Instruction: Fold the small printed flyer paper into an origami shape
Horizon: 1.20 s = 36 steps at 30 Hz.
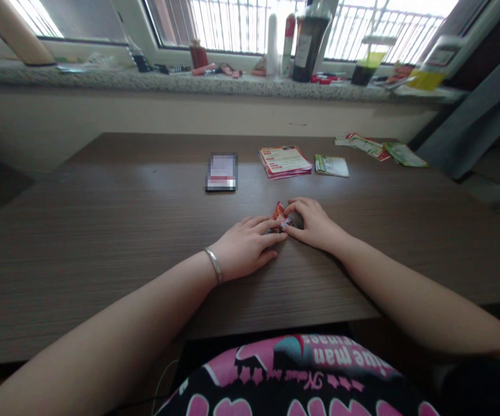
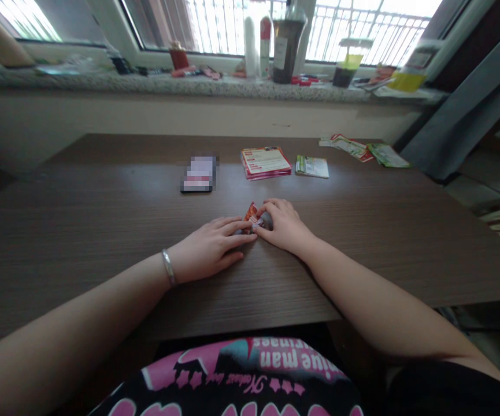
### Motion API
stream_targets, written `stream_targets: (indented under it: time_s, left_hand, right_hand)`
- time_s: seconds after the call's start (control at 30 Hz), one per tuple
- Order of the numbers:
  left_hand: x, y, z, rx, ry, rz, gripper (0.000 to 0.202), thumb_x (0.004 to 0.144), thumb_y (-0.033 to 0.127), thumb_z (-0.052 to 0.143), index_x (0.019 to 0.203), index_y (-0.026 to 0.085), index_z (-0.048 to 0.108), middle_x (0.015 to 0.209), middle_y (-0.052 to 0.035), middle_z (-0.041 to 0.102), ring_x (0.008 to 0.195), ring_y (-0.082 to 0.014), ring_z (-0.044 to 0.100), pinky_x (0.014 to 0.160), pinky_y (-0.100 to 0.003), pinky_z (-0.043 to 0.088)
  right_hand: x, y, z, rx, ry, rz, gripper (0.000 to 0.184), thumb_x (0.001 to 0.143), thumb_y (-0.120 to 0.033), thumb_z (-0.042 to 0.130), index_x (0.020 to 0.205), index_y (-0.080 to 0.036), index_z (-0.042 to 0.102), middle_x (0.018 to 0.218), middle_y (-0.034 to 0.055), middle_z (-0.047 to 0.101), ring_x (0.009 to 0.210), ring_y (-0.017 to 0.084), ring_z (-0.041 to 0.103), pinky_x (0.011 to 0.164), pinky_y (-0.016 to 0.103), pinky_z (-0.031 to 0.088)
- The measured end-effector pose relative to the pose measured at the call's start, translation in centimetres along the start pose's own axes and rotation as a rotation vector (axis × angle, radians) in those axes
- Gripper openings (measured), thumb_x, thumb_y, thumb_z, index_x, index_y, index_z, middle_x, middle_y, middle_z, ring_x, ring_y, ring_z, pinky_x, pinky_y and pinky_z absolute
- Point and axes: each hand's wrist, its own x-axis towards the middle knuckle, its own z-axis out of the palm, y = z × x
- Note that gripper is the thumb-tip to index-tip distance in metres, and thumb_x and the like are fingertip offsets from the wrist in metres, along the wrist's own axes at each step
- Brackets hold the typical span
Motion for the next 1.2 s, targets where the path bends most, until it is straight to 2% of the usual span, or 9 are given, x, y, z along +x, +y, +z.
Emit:
stream_targets:
  time_s: [0.23, 0.47, 0.7, 0.87, 0.97, 1.2]
  left_hand:
    - [-0.2, 0.0, -0.1, -0.020, -0.014, -0.022, 0.042, 0.090, 0.037, 0.047, 0.131, 0.029, 0.050, 0.140, -0.0066, 0.043, 0.130, -0.0263, 0.038, 0.108, -0.046, 0.029]
    - [-0.1, 0.3, -0.4, -0.017, -0.047, -0.035, 0.043, 0.090, 0.037, 0.045, 0.132, 0.030, 0.048, 0.142, -0.0065, 0.041, 0.131, -0.0269, 0.036, 0.109, -0.047, 0.027]
    - [-0.4, 0.1, -0.3, -0.010, -0.040, -0.049, 0.045, 0.090, 0.037, 0.045, 0.134, 0.031, 0.046, 0.137, -0.0088, 0.042, 0.126, -0.0265, 0.039, 0.108, -0.046, 0.029]
    - [-0.5, 0.0, -0.2, -0.014, -0.055, -0.044, 0.045, 0.090, 0.038, 0.045, 0.135, 0.032, 0.045, 0.140, -0.0075, 0.039, 0.129, -0.0267, 0.036, 0.110, -0.046, 0.027]
    - [-0.5, 0.1, -0.1, -0.025, -0.055, -0.058, 0.045, 0.090, 0.038, 0.045, 0.135, 0.033, 0.045, 0.139, -0.0080, 0.038, 0.130, -0.0265, 0.035, 0.110, -0.046, 0.027]
    - [-0.5, 0.1, 0.1, -0.034, -0.033, -0.069, 0.046, 0.088, 0.037, 0.048, 0.134, 0.033, 0.047, 0.140, -0.0094, 0.037, 0.132, -0.0283, 0.032, 0.110, -0.047, 0.027]
  right_hand:
    - [0.6, 0.4, 0.3, -0.042, -0.038, 0.077, 0.052, 0.074, -0.053, 0.062, 0.111, -0.018, 0.056, 0.135, 0.0157, 0.046, 0.129, 0.029, 0.038, 0.106, 0.048, 0.030]
    - [1.3, 0.3, 0.4, -0.081, -0.053, 0.161, 0.048, 0.083, -0.051, 0.052, 0.117, -0.018, 0.053, 0.141, 0.0134, 0.043, 0.134, 0.030, 0.034, 0.109, 0.052, 0.024]
    - [2.2, 0.2, 0.3, -0.118, -0.145, 0.134, 0.046, 0.083, -0.053, 0.049, 0.116, -0.021, 0.053, 0.146, 0.0111, 0.037, 0.138, 0.031, 0.027, 0.110, 0.056, 0.018]
    - [2.6, -0.3, 0.4, -0.112, -0.158, 0.166, 0.074, 0.069, -0.071, 0.054, 0.123, -0.019, 0.049, 0.148, 0.0133, 0.033, 0.139, 0.034, 0.022, 0.109, 0.061, 0.015]
    - [2.9, -0.5, 0.6, -0.111, -0.151, 0.182, 0.084, 0.067, -0.074, 0.053, 0.129, -0.019, 0.044, 0.149, 0.0134, 0.031, 0.139, 0.034, 0.021, 0.108, 0.064, 0.012]
    - [4.3, -0.2, 1.4, -0.130, -0.136, 0.183, 0.074, 0.074, -0.065, 0.053, 0.132, -0.020, 0.044, 0.149, 0.0122, 0.031, 0.139, 0.033, 0.021, 0.110, 0.059, 0.013]
